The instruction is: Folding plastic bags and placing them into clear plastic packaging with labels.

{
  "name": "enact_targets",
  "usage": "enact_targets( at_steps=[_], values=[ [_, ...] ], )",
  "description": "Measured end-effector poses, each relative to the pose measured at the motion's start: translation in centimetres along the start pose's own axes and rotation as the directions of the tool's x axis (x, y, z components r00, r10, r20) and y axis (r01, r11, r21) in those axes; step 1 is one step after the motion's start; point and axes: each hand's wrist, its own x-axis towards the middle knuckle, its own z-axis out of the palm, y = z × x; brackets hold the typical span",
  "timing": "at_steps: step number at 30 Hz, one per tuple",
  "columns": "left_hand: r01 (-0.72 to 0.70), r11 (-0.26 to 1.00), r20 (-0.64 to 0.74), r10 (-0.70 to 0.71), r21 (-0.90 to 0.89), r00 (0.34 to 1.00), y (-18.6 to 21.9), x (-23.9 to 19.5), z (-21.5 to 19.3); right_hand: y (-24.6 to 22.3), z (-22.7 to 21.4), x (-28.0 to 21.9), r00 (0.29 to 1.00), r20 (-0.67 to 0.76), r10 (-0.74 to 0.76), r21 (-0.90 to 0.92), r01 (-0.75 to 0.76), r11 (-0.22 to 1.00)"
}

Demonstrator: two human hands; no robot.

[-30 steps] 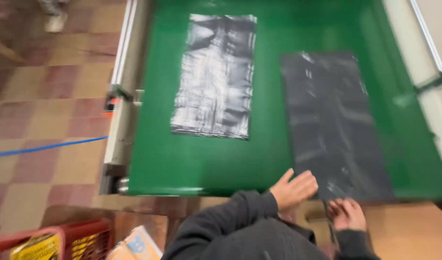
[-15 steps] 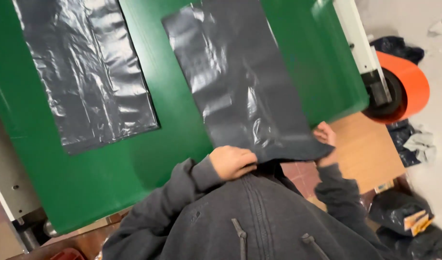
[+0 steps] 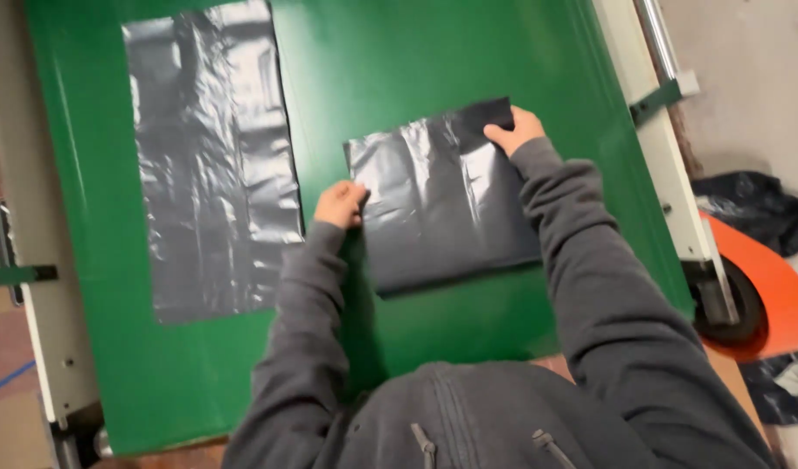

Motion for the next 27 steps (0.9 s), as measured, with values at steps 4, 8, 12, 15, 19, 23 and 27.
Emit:
enact_targets(
  at_steps=[4, 8, 12, 15, 19, 23, 27],
  values=[
    [-0.109, 0.992, -0.057, 0.112, 0.058, 0.992, -3.1, 1.0, 1.2, -1.6, 0.8, 1.8, 0.987, 0.042, 0.157, -0.189, -0.146, 0.971],
    [-0.027, 0.802, -0.175, 0.162, 0.596, 0.971, 4.8, -5.2, 2.6, -6.3, -0.7, 2.9, 0.983, 0.186, -0.003, -0.564, 0.109, 0.819],
    [-0.013, 0.076, -0.058, 0.844, 0.997, 0.534, 9.3, -9.9, 6.2, -4.3, 1.9, 6.6, 0.916, 0.402, 0.014, -0.709, 0.302, 0.637],
    [-0.756, 0.016, 0.281, 0.923, 0.654, 0.262, 10.9, -10.9, 11.0, -3.6, 4.3, 7.7, 0.900, 0.425, 0.094, -0.784, 0.313, 0.537],
    [-0.760, 0.617, 0.350, 0.679, 0.204, 0.645, 4.3, -8.6, 13.8, -9.2, 0.8, -0.6, 0.881, 0.324, -0.344, -0.691, 0.469, 0.550],
    [0.180, 0.522, 0.290, 0.137, -0.834, 0.947, -1.2, -6.7, 10.7, -11.0, -3.3, -12.6, 0.633, 0.031, -0.774, -0.458, 0.697, 0.552],
    [0.247, 0.149, 0.229, -0.126, -0.958, 0.965, -4.1, -8.3, 6.3, -5.5, -2.1, -20.6, 0.508, -0.071, -0.859, -0.515, 0.719, 0.467]
  ],
)
